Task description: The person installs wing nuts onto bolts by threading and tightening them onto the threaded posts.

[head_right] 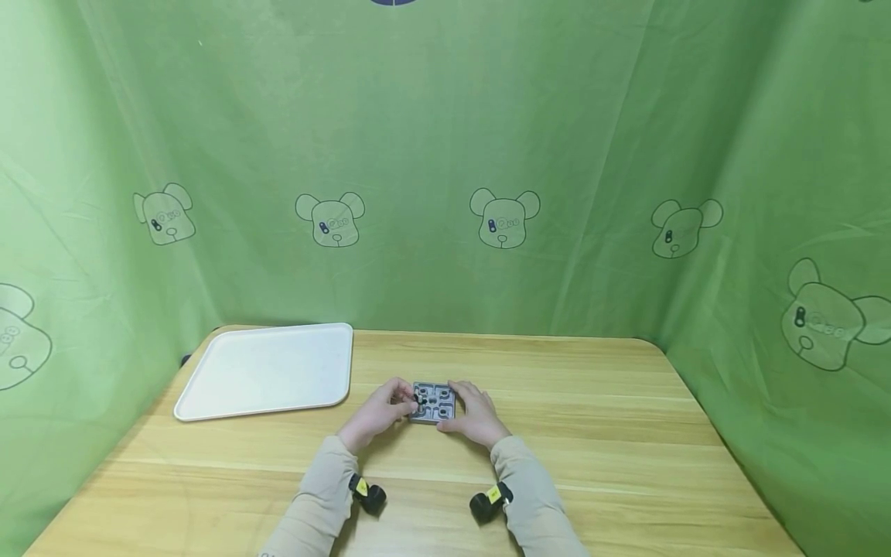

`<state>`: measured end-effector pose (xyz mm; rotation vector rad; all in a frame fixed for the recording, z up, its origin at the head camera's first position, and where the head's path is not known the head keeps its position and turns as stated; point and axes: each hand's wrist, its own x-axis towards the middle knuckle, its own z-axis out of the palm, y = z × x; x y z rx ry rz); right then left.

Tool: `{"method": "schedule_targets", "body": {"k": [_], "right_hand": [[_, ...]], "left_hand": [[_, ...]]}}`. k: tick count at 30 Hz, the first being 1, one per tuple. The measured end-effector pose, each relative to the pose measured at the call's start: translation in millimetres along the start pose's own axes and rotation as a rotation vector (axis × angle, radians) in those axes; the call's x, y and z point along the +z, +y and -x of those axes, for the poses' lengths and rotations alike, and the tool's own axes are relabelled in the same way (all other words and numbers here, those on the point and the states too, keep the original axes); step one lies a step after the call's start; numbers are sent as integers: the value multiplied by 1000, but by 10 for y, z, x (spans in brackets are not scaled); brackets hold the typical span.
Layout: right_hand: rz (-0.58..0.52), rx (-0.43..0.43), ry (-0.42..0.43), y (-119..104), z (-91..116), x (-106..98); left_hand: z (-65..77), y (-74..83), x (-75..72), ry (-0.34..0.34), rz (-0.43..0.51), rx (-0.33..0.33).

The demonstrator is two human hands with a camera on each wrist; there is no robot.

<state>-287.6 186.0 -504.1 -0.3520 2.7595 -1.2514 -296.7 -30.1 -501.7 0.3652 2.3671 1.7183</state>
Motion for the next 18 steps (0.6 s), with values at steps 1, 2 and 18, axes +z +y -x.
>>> {"method": "schedule_targets", "body": {"k": [1,2,18], "right_hand": [[0,-1,0,0,1,0],[-1,-2,1,0,2,0],[5,-2,4,36,-5,10]], "left_hand": [[3,4,0,3,5,-7],[6,4,0,5,5,-7],[8,17,-3,-12,3,0]]}}
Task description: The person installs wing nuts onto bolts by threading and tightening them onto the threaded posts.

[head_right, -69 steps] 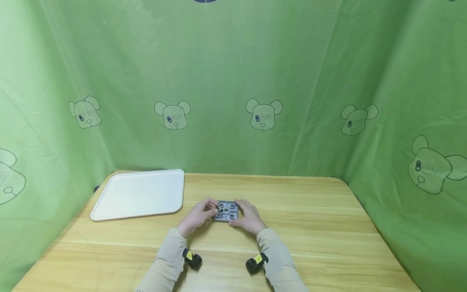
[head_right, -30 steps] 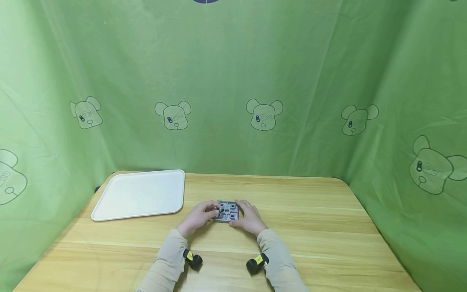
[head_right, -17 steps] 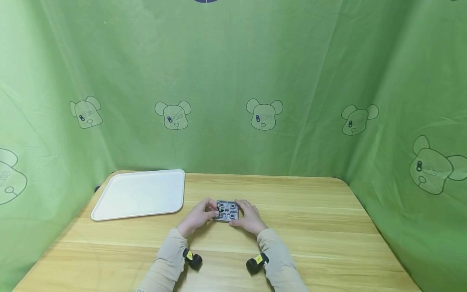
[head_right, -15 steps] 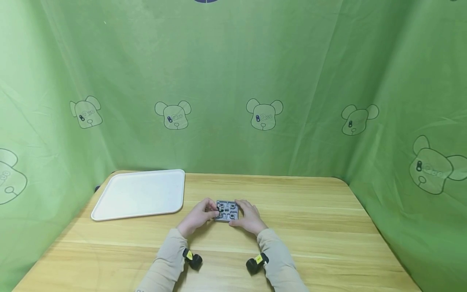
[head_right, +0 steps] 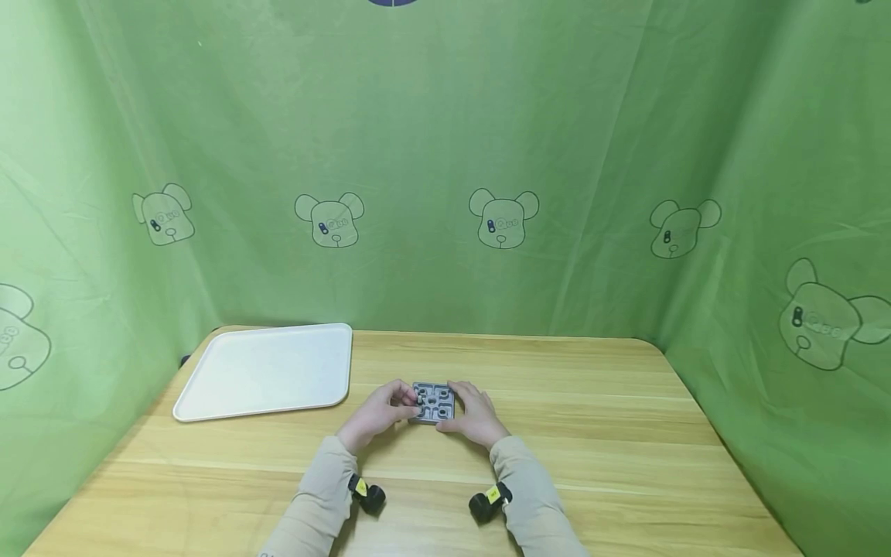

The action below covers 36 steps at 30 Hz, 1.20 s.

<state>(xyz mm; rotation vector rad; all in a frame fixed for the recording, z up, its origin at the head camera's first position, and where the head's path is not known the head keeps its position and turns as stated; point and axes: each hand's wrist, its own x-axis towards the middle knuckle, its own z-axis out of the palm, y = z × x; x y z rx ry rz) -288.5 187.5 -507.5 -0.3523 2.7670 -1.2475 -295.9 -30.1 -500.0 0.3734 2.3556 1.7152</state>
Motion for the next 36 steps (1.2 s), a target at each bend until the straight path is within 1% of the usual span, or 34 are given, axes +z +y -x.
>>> {"method": "schedule_targets", "body": {"k": [7,14,25,32,36], "right_hand": [[-14,-2,2,-3,-9,5],[8,-10,-6,-3,-11,-3],[-4,-3,4,-21,4,-2],[4,-10,4,-17,1,-2],[-5,-9,4,-17,3,-3]], "left_hand": [[-16,-10,-2,0,-36,15],[-10,-13,3,-3,-47,31],[-8,-18,1,-14,-51,22],[-6,-15,7,15,-5,-11],[-3,-8,5,28,-6,-23]]}}
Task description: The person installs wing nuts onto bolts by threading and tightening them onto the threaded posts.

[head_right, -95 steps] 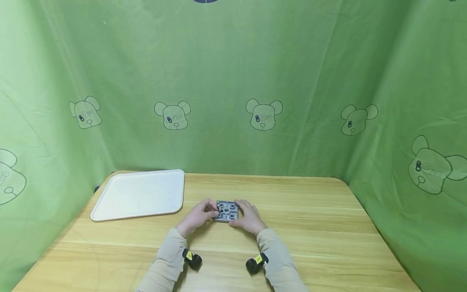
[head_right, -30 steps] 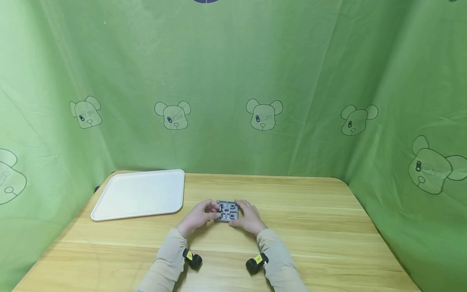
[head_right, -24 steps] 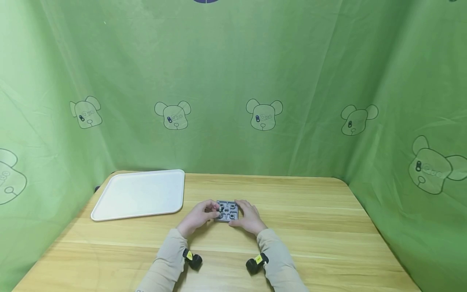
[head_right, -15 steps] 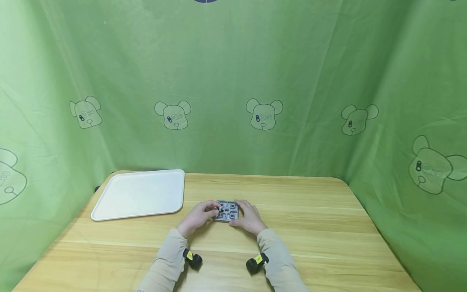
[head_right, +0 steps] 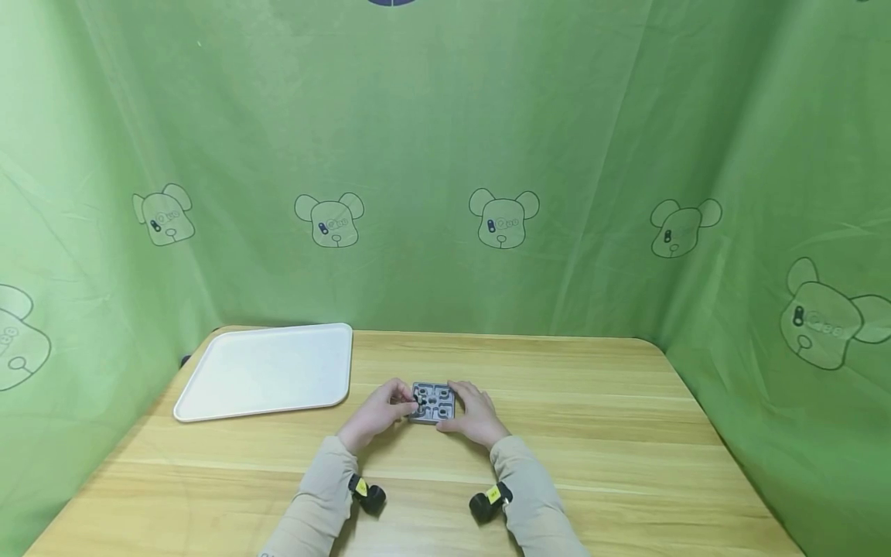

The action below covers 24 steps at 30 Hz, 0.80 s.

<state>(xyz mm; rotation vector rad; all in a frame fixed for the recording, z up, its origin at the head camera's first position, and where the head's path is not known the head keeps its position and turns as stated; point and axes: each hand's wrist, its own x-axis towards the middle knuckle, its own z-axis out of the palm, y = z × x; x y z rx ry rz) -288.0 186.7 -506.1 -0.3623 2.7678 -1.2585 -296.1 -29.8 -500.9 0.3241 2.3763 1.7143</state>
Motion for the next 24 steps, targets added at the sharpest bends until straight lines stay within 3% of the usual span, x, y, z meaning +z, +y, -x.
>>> {"method": "schedule_targets", "body": {"k": [13,24], "right_hand": [[-21,5,-3,3,-4,6],[-20,12,-8,-13,-2,1]], "left_hand": [[-2,-6,-3,-27,-1,23],[-12,-11,16,-12,-58,48]]}}
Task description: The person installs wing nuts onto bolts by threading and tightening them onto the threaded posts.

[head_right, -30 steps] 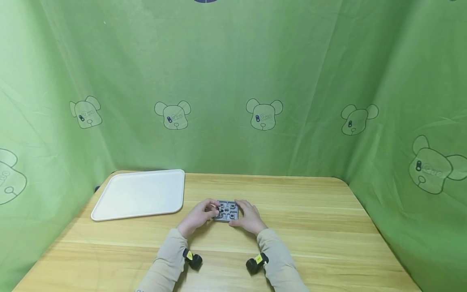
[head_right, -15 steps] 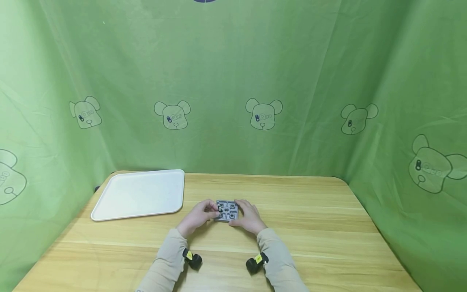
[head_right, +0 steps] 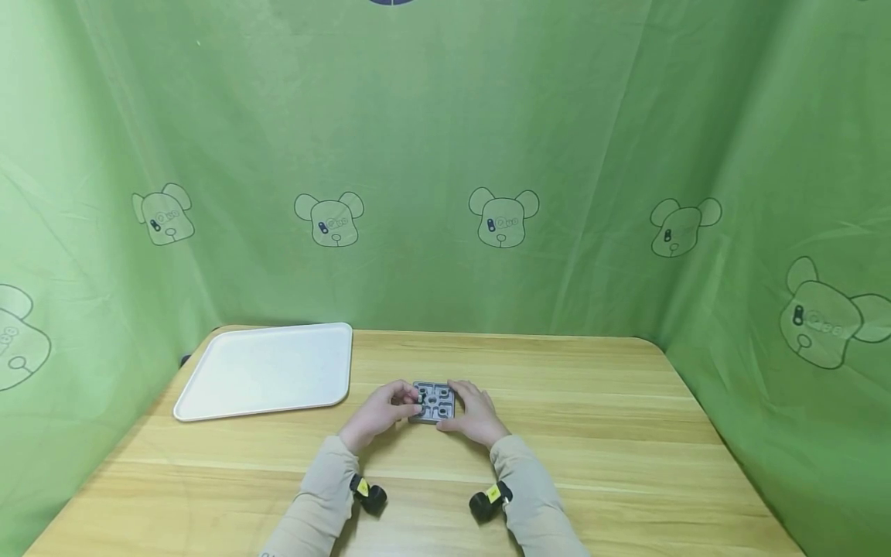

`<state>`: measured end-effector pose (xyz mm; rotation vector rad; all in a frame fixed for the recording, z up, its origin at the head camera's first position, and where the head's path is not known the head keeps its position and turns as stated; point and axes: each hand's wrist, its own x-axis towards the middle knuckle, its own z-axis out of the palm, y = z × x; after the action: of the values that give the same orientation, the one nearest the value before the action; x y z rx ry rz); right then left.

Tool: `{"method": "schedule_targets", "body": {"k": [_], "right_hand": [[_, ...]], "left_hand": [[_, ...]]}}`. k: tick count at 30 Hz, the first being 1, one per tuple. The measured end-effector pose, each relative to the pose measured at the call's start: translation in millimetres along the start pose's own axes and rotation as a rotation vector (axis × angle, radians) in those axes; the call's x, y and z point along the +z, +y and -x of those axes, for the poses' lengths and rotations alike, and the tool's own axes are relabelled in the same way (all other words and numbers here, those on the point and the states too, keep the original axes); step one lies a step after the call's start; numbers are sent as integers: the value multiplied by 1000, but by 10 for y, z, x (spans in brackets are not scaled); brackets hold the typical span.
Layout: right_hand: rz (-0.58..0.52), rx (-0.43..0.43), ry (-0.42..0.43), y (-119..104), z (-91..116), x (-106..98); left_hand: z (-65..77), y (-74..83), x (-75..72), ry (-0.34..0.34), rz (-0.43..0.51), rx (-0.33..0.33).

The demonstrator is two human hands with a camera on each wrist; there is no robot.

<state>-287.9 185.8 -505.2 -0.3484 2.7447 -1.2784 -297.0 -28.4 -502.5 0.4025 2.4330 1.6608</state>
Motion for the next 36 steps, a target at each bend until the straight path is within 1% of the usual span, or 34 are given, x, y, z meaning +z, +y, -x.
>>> {"method": "schedule_targets", "body": {"k": [6,15,23,29,36], "right_hand": [[-1,-4,4,7,-7,4],[14,-7,2,12,-7,-1],[21,0,7,12,-5,-2],[21,0,7,18,-9,1],[11,-4,4,12,-9,3]], "left_hand": [[1,3,7,7,-23,6],[7,6,8,-1,-10,3],[15,0,-1,28,89,-41],[17,-10,-5,16,61,-37],[8,2,-10,-5,64,-34]]}}
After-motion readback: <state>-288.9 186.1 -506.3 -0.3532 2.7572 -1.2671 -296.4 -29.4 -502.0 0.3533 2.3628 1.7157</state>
